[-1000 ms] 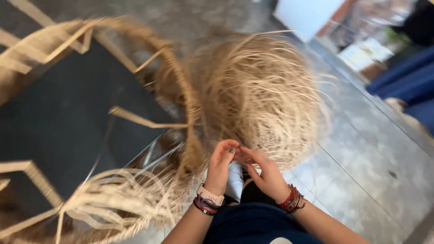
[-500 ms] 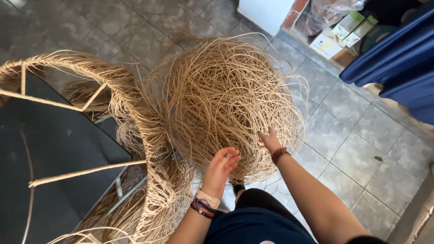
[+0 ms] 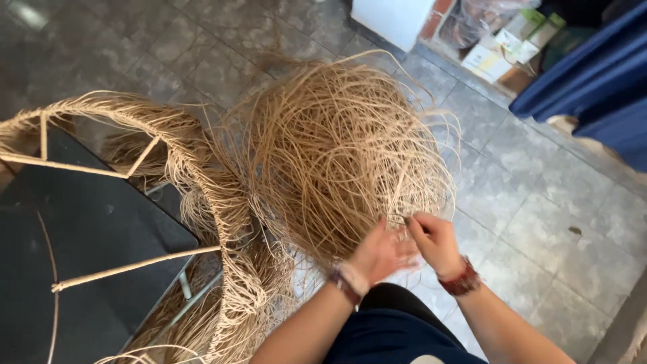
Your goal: Weaving straw strands onto a circular frame to create a decorative furniture item
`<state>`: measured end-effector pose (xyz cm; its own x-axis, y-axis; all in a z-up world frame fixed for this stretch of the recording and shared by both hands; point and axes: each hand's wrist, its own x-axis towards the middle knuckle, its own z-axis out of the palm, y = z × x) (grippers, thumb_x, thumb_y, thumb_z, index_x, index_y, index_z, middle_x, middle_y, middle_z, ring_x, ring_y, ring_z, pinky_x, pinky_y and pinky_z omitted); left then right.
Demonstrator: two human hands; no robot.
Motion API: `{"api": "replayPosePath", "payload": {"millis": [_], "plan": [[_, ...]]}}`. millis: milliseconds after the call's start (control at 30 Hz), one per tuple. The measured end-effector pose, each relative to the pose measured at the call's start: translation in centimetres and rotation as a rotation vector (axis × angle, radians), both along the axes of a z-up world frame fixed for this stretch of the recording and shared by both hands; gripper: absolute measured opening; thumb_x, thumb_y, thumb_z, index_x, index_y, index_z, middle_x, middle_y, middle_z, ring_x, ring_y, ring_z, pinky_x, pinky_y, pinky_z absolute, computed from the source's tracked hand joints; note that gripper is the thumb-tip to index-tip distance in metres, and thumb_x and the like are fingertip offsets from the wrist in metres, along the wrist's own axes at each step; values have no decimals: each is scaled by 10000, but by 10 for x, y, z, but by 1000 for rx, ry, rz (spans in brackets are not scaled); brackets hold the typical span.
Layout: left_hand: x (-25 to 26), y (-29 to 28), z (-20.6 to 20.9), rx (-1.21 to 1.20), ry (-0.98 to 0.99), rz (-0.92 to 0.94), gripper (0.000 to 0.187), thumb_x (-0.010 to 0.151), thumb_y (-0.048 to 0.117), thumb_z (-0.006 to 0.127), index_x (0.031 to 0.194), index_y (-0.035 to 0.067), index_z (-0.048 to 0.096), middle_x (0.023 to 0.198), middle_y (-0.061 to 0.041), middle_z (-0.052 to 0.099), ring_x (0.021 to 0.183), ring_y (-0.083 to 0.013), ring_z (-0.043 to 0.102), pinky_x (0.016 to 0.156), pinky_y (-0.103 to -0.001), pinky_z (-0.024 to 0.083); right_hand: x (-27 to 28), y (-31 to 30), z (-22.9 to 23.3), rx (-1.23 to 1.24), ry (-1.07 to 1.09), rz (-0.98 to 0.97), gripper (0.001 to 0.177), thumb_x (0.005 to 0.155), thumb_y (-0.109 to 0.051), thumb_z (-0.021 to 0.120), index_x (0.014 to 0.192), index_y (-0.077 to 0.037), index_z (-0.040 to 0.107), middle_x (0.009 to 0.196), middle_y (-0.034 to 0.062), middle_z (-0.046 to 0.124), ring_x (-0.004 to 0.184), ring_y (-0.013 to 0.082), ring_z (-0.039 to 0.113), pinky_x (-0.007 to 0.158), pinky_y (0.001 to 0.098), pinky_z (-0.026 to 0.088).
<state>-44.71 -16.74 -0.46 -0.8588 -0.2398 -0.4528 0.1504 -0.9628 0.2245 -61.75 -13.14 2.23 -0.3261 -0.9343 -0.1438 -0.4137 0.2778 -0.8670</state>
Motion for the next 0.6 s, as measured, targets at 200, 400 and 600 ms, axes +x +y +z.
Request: {"api": "replayPosePath", "payload": {"millis": [200, 400, 600], "plan": [[-39, -54, 28, 198, 163, 478, 493, 1112, 412, 372, 1200, 19, 656, 1181, -159, 724, 1153, -307, 684, 1019, -411, 547, 1, 103, 40, -44, 142, -164, 393, 912, -162, 679, 549, -144, 532, 467, 29, 454, 507, 152, 421, 504, 317, 382], [-47, 28, 75, -276, -11, 263, 274, 1070, 190, 418, 864, 164, 596, 428, 48, 362, 346, -47, 361, 367, -183, 238, 16, 108, 118, 181, -256, -375, 432, 1065, -251, 439, 1001, -40, 810, 833, 148, 686, 845, 240, 541, 812, 393, 481], [-21, 129, -45, -1784, -591, -408, 264, 1046, 424, 432, 1073, 179, 528, 661, -72, 650, 656, -305, 732, 481, -341, 526, 9, 51, 78, 471, -878, -48, 414, 1078, -181, 436, 1212, 154, 639, 860, 133, 670, 640, 172, 592, 648, 311, 513]]}}
